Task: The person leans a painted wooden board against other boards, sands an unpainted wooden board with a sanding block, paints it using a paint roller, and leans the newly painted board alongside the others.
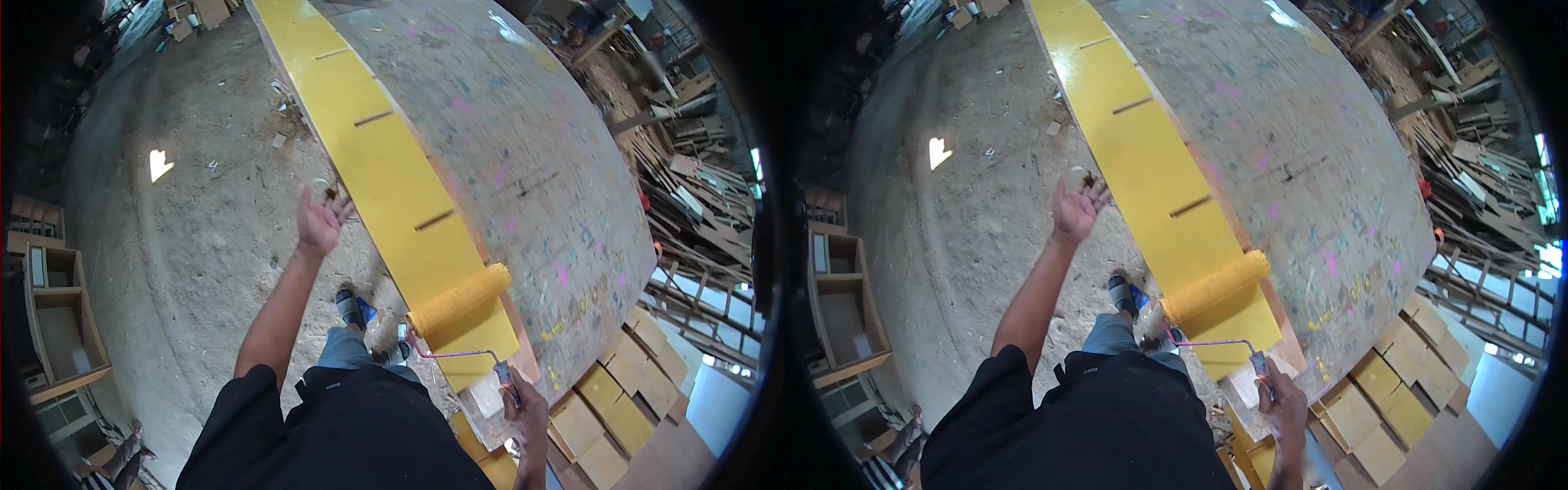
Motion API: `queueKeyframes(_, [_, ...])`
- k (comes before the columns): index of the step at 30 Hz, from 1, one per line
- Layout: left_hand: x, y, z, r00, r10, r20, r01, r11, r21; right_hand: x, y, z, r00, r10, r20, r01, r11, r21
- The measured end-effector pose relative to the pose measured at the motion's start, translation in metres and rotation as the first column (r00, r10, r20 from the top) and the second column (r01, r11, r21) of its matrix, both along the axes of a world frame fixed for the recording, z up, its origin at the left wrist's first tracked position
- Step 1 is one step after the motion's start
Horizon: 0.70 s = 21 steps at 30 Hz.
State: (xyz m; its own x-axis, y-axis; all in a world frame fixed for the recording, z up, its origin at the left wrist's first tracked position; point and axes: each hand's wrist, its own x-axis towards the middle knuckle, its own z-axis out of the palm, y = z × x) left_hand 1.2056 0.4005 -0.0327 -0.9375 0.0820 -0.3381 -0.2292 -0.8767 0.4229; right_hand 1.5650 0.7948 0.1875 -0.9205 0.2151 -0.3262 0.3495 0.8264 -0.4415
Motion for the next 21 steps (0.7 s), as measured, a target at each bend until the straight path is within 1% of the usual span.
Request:
queueKeyframes(2, [-0.001, -0.003, 0.004, 0.996, -0.055, 0.064, 0.052, 0.998, 0.041, -0.028, -0.01, -0.008, 0.999, -0.021, -0.026, 0.019, 0.999, -0.045])
queueKeyframes(3, [-0.002, -0.004, 0.006, 0.997, -0.047, 0.059, 0.044, 0.998, 0.04, -0.045, -0.017, -0.009, 0.999, -0.013, -0.031, 0.011, 0.999, -0.047])
queueKeyframes(5, [-0.003, -0.005, 0.009, 0.992, -0.089, 0.085, 0.086, 0.996, 0.038, -0.078, -0.03, -0.009, 0.998, 0.047, -0.03, -0.047, 0.998, 0.03])
queueKeyframes(9, [-0.008, -0.013, 0.01, 0.993, -0.099, 0.067, 0.097, 0.995, 0.034, -0.139, -0.056, -0.014, 0.996, 0.083, -0.045, -0.082, 0.996, 0.026])
queueKeyframes(11, [-0.008, -0.021, 0.011, 0.985, -0.157, 0.077, 0.154, 0.987, 0.04, -0.165, -0.071, -0.015, 0.997, 0.071, -0.023, -0.071, 0.997, 0.026])
queueKeyframes(12, [-0.01, -0.028, 0.012, 0.982, -0.179, 0.054, 0.179, 0.984, 0.003, -0.178, -0.077, -0.016, 0.996, 0.081, -0.027, -0.08, 0.996, 0.027])
queueKeyframes(13, [-0.011, -0.036, 0.017, 0.984, -0.169, 0.05, 0.169, 0.986, 0.002, -0.191, -0.082, -0.017, 0.995, 0.084, -0.055, -0.084, 0.996, 0.0])
queueKeyframes(14, [-0.012, -0.045, 0.02, 0.981, -0.188, 0.046, 0.191, 0.979, -0.067, -0.205, -0.089, -0.018, 0.993, 0.086, -0.08, -0.089, 0.996, -0.029])
queueKeyframes(16, [-0.015, -0.07, 0.02, 0.975, -0.22, 0.018, 0.219, 0.959, -0.178, -0.234, -0.107, -0.01, 0.995, 0.082, -0.06, -0.083, 0.996, -0.02])
queueKeyframes(17, [-0.017, -0.086, 0.018, 0.976, -0.215, 0.018, 0.215, 0.959, -0.183, -0.249, -0.117, -0.008, 0.997, 0.066, -0.039, -0.066, 0.998, -0.012])
queueKeyframes(19, [-0.023, -0.119, 0.018, 0.98, -0.201, -0.011, 0.188, 0.932, -0.311, -0.277, -0.13, -0.012, 0.997, 0.069, -0.039, -0.07, 0.997, -0.024])
queueKeyframes(21, [-0.034, -0.155, 0.018, 0.986, -0.165, -0.023, 0.148, 0.928, -0.341, -0.306, -0.145, -0.015, 0.996, 0.073, -0.047, -0.074, 0.997, -0.031])
